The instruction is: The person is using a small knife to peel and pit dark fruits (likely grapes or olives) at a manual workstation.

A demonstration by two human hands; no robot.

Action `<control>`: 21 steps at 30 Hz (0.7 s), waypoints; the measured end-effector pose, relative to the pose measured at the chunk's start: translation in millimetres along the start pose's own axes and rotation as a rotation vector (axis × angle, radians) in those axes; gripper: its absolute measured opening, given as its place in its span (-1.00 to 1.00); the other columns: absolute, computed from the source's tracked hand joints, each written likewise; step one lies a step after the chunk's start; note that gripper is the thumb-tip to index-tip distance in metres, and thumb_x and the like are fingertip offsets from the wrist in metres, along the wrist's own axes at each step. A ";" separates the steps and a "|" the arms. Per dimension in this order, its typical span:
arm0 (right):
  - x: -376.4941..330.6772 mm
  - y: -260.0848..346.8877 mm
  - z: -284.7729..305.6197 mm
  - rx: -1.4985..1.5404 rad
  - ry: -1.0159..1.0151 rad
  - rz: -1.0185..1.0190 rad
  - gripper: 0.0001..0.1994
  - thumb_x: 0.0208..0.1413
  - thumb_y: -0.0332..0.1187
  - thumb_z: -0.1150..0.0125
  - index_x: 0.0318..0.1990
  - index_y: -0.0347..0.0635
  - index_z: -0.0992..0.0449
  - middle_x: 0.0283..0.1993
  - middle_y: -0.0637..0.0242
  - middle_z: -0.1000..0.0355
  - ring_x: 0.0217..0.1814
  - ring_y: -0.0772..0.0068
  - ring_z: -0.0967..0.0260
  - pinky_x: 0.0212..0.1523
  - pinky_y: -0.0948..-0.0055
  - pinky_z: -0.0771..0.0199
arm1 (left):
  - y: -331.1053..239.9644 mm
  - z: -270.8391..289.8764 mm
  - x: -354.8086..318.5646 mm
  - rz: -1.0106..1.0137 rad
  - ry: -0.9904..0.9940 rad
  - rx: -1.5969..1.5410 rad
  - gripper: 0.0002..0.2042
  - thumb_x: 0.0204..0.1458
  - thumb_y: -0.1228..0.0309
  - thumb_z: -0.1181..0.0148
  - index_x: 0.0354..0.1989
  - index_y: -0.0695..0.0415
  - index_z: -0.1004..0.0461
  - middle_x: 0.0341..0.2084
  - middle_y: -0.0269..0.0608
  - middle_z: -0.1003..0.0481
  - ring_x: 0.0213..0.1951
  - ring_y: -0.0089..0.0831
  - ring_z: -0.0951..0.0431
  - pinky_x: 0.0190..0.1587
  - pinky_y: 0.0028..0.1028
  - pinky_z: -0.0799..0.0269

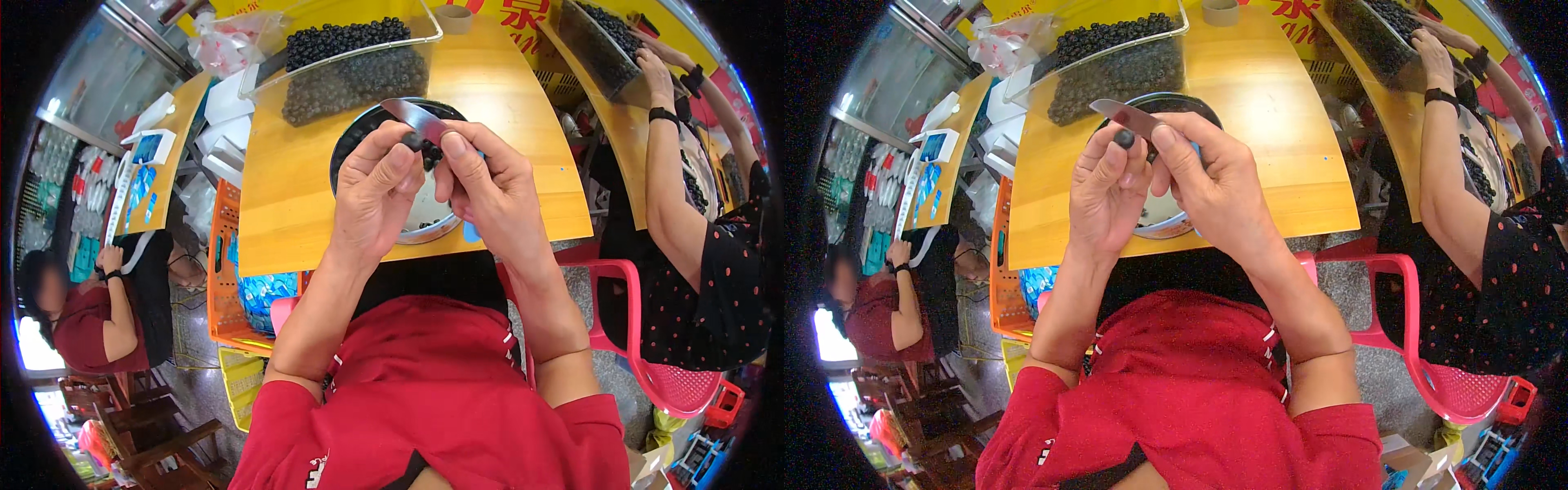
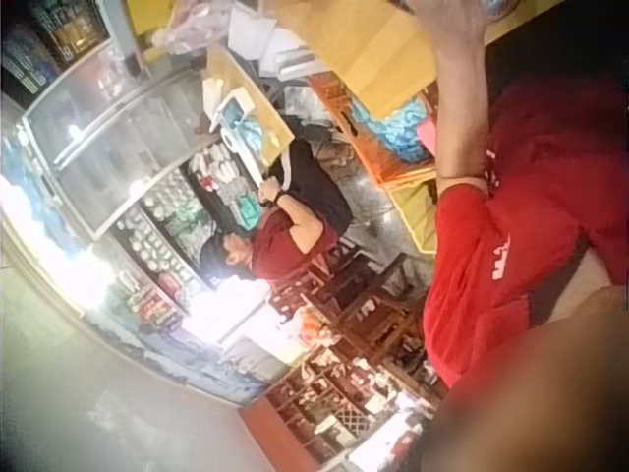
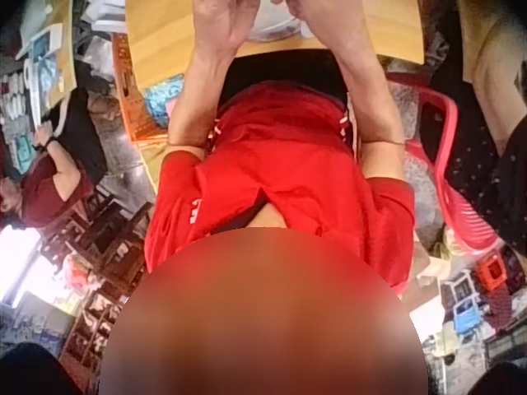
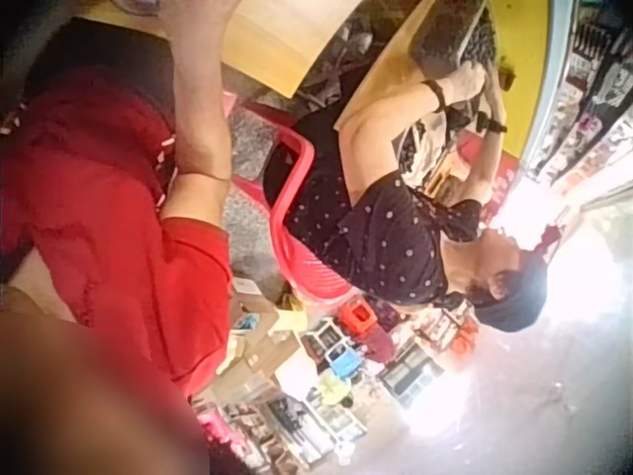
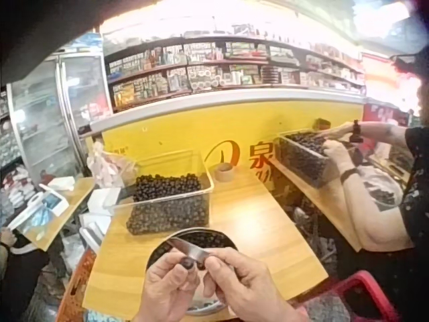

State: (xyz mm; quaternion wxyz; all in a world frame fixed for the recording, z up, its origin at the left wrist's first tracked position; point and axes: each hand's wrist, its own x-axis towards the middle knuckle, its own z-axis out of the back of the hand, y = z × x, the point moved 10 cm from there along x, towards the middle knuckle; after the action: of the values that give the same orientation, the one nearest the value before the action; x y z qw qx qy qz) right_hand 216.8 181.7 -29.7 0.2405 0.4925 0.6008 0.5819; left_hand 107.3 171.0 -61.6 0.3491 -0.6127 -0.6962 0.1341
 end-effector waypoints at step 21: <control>5.9 -9.5 17.4 0.162 -0.105 -0.072 -0.77 0.21 -0.35 -0.15 -0.06 -0.28 -0.48 -0.57 0.50 -0.33 -0.67 0.84 -0.05 -0.68 0.77 0.03 | 14.2 -10.5 -0.1 0.157 0.019 -0.063 -0.75 0.16 0.38 -0.12 -0.05 0.24 -0.46 -0.36 -0.31 -0.46 -0.44 -0.63 -0.28 -0.40 -0.64 -0.21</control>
State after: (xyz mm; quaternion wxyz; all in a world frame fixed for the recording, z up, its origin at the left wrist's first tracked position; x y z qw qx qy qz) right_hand 226.6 196.4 -40.5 0.2519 0.5184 0.6495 0.4959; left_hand 125.0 171.3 -62.8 0.3244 -0.6775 -0.6465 0.1332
